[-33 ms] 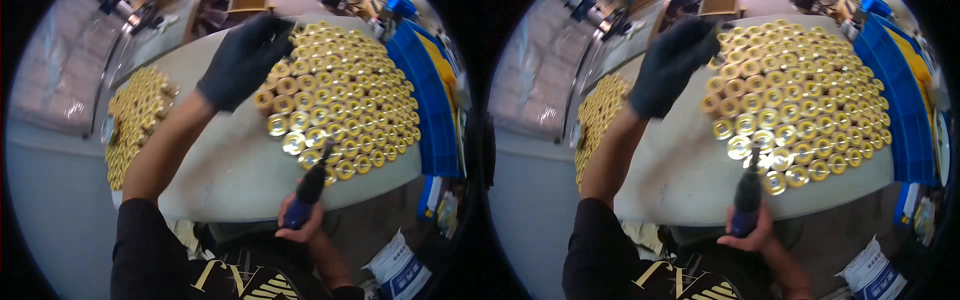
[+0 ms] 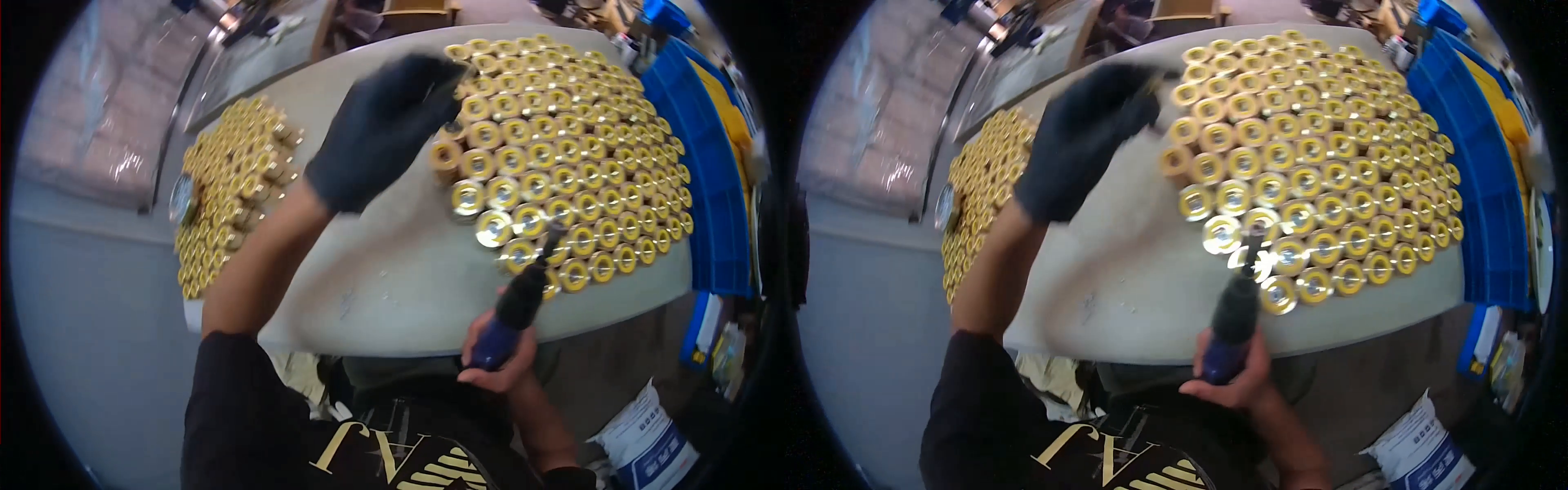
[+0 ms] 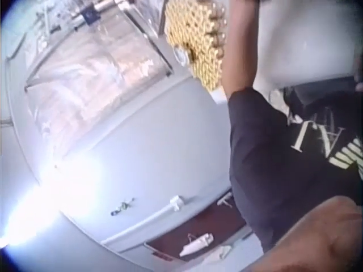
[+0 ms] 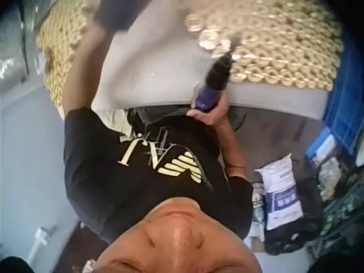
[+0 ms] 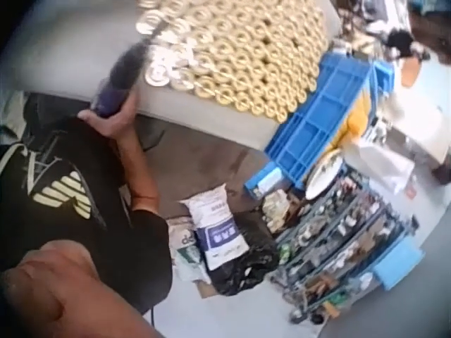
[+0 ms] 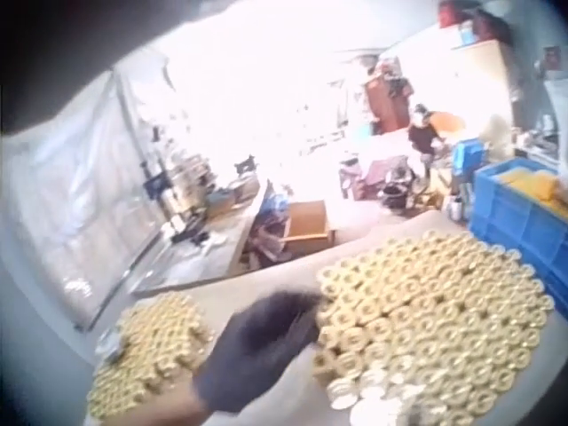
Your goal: The person assembles small cylindrical metal parts by adding washers and securing them with an electric screwdriver.
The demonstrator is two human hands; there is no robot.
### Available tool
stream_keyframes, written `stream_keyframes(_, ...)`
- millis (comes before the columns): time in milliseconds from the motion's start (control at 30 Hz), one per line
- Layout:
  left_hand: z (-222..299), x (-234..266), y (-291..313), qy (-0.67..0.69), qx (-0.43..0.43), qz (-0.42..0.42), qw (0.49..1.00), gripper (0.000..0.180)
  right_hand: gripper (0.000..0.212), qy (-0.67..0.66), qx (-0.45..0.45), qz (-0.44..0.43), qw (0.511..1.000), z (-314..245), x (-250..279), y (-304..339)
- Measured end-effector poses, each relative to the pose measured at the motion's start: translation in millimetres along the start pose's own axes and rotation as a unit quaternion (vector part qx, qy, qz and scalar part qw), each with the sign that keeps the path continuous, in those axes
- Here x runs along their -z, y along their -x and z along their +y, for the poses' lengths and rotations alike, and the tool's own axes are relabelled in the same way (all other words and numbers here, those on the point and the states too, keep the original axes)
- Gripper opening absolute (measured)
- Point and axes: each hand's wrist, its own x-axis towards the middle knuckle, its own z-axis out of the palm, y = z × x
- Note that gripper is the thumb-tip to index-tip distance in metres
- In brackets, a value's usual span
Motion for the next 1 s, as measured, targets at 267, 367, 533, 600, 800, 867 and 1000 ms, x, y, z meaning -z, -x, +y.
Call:
stream_keyframes(267, 6.8, 69.5, 241.6, -0.162, 0.334, 0.089, 0.924, 0.014, 0.120, 0.027, -0.068, 0.048, 0.996, 4.3, -21.7, 8.0)
stream_keyframes(367, 3.8, 67.2, 251.6, -0.151, 0.361, 0.079, 0.917, 0.017, 0.119, 0.032, -0.088, 0.034, 0.995, 1.7, -28.4, 12.4)
stream_keyframes(533, -7.9, 60.4, 242.5, -0.273, 0.336, 0.018, 0.901, 0.021, 0.117, 0.022, -0.128, 0.002, 0.992, 5.2, -38.2, 35.8)
stream_keyframes(600, -15.4, 63.7, 243.6, -0.270, 0.332, 0.024, 0.904, 0.021, 0.117, 0.020, -0.143, 0.002, 0.990, 1.4, -44.0, 42.9)
stream_keyframes(800, -29.2, 80.2, 250.7, -0.397, 0.206, 0.069, 0.892, 0.019, 0.118, 0.084, -0.150, -0.027, 0.985, -1.3, -40.0, 66.2)
stream_keyframes(867, -28.7, 79.6, 256.1, -0.443, 0.155, 0.049, 0.882, 0.020, 0.104, 0.081, -0.205, 0.008, 0.975, -7.3, -49.5, 67.9)
stream_keyframes(1000, -19.6, 80.4, 257.7, -0.339, 0.148, 0.068, 0.927, 0.023, 0.098, 0.252, -0.258, -0.062, 0.931, -15.1, -47.9, 61.9)
